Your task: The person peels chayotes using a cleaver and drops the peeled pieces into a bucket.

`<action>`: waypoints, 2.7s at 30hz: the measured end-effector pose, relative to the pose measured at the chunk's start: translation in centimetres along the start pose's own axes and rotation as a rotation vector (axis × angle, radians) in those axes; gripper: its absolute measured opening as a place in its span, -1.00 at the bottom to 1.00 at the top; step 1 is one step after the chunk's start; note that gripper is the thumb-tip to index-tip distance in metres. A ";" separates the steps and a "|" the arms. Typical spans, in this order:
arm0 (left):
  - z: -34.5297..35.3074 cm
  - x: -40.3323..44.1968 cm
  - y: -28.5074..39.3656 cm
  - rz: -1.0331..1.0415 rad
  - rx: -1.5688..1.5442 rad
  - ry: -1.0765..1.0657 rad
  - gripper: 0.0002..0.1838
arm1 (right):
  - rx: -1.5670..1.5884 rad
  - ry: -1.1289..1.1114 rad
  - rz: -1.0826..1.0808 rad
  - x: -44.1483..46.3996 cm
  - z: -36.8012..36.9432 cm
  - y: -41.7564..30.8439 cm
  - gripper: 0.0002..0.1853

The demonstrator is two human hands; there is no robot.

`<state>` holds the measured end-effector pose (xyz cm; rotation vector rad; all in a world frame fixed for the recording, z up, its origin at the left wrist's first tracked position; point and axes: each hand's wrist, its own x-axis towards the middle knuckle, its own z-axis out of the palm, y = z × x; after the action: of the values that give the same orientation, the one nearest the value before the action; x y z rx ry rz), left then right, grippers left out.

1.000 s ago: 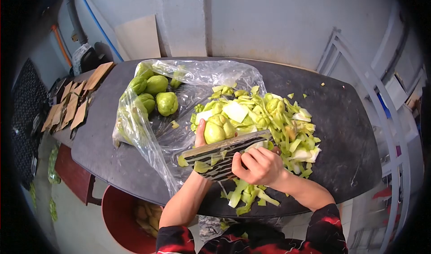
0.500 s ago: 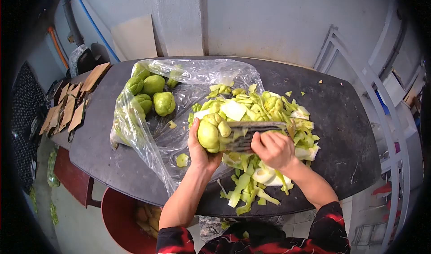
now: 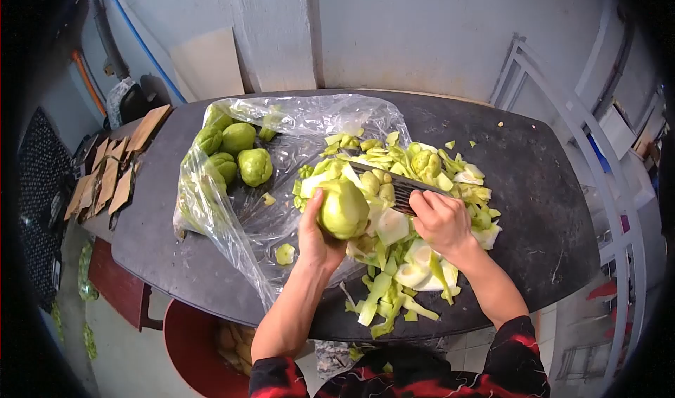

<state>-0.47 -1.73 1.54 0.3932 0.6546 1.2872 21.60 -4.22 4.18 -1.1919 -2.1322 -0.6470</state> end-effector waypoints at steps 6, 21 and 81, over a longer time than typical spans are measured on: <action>-0.7 -0.1 1.7 0.089 -0.054 0.030 -0.27 | 0.326 -0.025 0.247 0.8 -2.9 -0.5 -0.87; -2.3 1.2 2.5 0.201 -0.287 -0.030 -0.32 | 0.708 -0.040 0.474 1.1 -5.3 -1.9 -0.87; -1.8 0.1 1.1 0.185 -0.436 -0.100 -0.43 | 0.103 -0.021 -0.007 1.4 2.4 -2.2 -0.88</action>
<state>-2.47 -1.48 0.82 0.1589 0.2432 1.5319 18.43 -2.83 3.21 -1.1408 -2.1602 -0.5235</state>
